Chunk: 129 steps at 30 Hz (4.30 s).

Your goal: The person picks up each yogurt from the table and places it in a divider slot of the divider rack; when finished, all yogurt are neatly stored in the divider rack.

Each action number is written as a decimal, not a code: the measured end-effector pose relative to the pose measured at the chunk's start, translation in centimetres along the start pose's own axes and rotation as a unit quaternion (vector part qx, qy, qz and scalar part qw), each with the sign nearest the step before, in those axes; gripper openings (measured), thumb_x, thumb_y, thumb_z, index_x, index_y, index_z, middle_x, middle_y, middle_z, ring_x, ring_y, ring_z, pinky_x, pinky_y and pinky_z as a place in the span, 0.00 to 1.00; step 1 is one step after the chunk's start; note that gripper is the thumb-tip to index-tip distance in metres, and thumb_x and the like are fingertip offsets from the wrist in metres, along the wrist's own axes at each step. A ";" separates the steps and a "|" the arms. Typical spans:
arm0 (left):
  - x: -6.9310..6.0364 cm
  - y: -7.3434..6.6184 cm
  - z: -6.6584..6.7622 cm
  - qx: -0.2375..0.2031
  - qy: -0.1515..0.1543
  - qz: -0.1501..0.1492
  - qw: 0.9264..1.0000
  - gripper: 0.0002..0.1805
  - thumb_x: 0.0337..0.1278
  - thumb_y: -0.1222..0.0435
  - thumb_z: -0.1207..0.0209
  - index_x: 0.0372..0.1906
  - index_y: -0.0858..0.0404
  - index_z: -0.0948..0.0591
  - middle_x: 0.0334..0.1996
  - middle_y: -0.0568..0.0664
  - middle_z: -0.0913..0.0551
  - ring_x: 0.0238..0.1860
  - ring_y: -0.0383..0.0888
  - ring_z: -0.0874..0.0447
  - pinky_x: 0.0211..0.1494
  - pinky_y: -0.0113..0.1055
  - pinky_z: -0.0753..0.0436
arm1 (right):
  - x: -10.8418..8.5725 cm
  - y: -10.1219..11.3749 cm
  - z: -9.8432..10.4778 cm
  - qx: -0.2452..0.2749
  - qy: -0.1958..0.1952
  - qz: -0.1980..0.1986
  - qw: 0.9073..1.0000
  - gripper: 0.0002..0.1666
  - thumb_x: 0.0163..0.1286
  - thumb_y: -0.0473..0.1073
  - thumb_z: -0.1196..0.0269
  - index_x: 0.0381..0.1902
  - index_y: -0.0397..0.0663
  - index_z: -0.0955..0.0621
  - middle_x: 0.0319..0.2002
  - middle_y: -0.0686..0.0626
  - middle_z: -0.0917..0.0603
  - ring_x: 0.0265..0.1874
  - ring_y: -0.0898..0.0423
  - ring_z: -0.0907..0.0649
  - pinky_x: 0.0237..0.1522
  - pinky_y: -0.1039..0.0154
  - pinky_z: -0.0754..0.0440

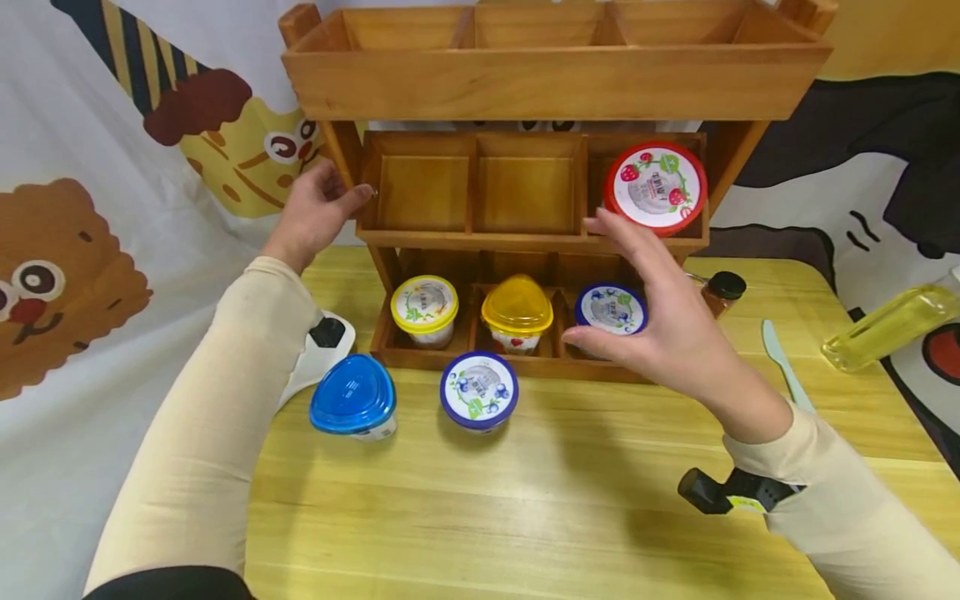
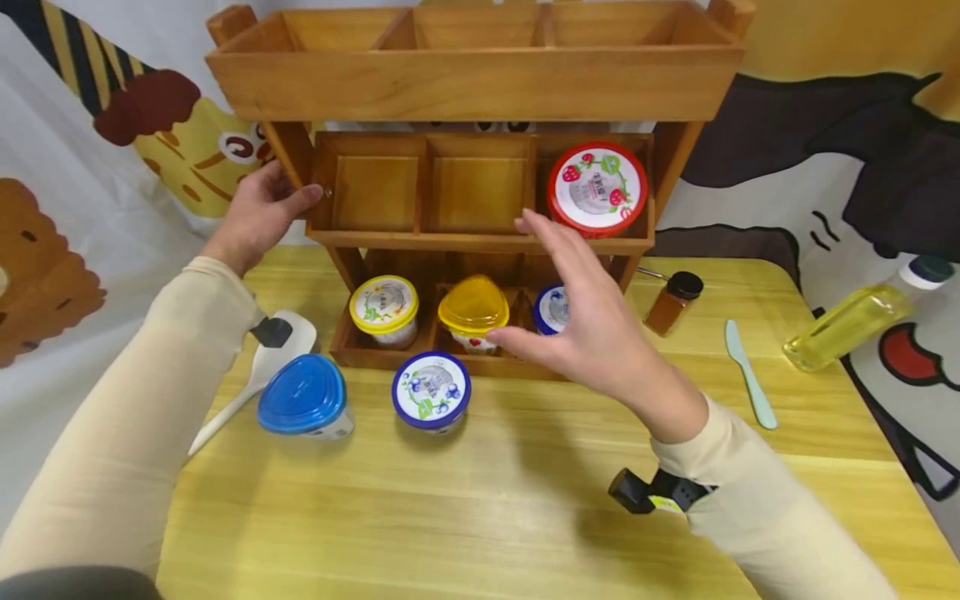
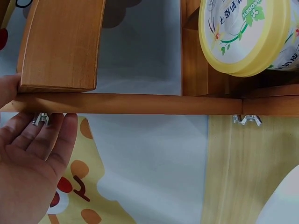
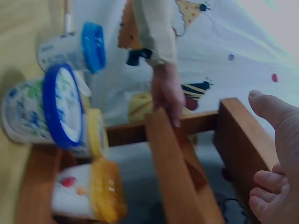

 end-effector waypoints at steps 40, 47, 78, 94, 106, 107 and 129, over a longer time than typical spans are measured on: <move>0.1 -0.1 -0.1 -0.016 0.005 0.014 1.000 0.25 0.68 0.52 0.43 0.65 0.55 0.30 0.53 0.44 0.24 0.53 0.39 0.25 0.60 0.37 0.26 | -6.6 -6.3 -14.6 0.163 0.156 -0.136 0.965 0.63 0.53 0.50 0.23 0.78 0.49 0.48 0.74 0.41 0.40 0.70 0.42 0.32 0.69 0.46 0.34; 0.2 0.0 0.0 -0.016 0.001 0.010 1.000 0.23 0.68 0.52 0.43 0.63 0.56 0.29 0.49 0.42 0.23 0.50 0.38 0.25 0.58 0.36 0.26 | -6.8 -6.6 -15.6 0.155 0.162 -0.163 0.961 0.66 0.51 0.53 0.22 0.78 0.51 0.48 0.76 0.42 0.43 0.70 0.44 0.32 0.69 0.47 0.33; 0.1 0.0 -0.1 -0.013 0.002 0.013 1.000 0.21 0.68 0.52 0.43 0.60 0.55 0.29 0.47 0.40 0.24 0.49 0.38 0.25 0.55 0.35 0.26 | -6.8 -6.7 -17.1 0.185 0.157 -0.156 0.958 0.60 0.49 0.49 0.21 0.74 0.55 0.42 0.67 0.47 0.30 0.65 0.48 0.27 0.66 0.47 0.30; 0.1 -0.1 0.0 -0.008 0.001 0.011 1.000 0.17 0.68 0.51 0.43 0.55 0.54 0.28 0.43 0.40 0.25 0.45 0.38 0.26 0.50 0.32 0.27 | -6.8 -6.2 -16.5 0.176 0.140 -0.148 0.963 0.60 0.49 0.49 0.21 0.74 0.53 0.42 0.67 0.45 0.29 0.64 0.46 0.25 0.65 0.47 0.28; 0.0 -0.2 0.0 -0.007 0.001 0.007 1.000 0.19 0.68 0.51 0.43 0.57 0.54 0.28 0.44 0.40 0.25 0.45 0.38 0.27 0.51 0.33 0.28 | -5.8 -4.3 -14.0 0.196 0.112 -0.122 0.967 0.59 0.49 0.46 0.20 0.74 0.55 0.42 0.68 0.48 0.30 0.65 0.48 0.26 0.65 0.48 0.28; 0.0 -0.2 0.0 -0.006 0.002 0.007 1.000 0.20 0.68 0.51 0.43 0.58 0.54 0.28 0.44 0.40 0.25 0.46 0.38 0.27 0.51 0.33 0.28 | -5.7 -4.0 -13.7 0.199 0.108 -0.119 0.967 0.59 0.49 0.46 0.20 0.74 0.56 0.41 0.68 0.48 0.30 0.65 0.48 0.27 0.65 0.48 0.27; -0.2 -0.1 0.2 -0.006 -0.001 0.000 1.000 0.16 0.68 0.51 0.43 0.54 0.53 0.28 0.42 0.40 0.25 0.44 0.38 0.27 0.49 0.32 0.28 | 0.1 0.2 -6.8 0.246 0.011 -0.019 0.969 0.62 0.48 0.28 0.24 0.75 0.51 0.45 0.69 0.46 0.35 0.64 0.51 0.27 0.62 0.64 0.24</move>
Point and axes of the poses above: each hand's wrist, its own x-axis towards the middle knuckle, its own z-axis out of the back of the hand, y = z × x, the point moved 2 cm from there along x, towards the middle knuckle
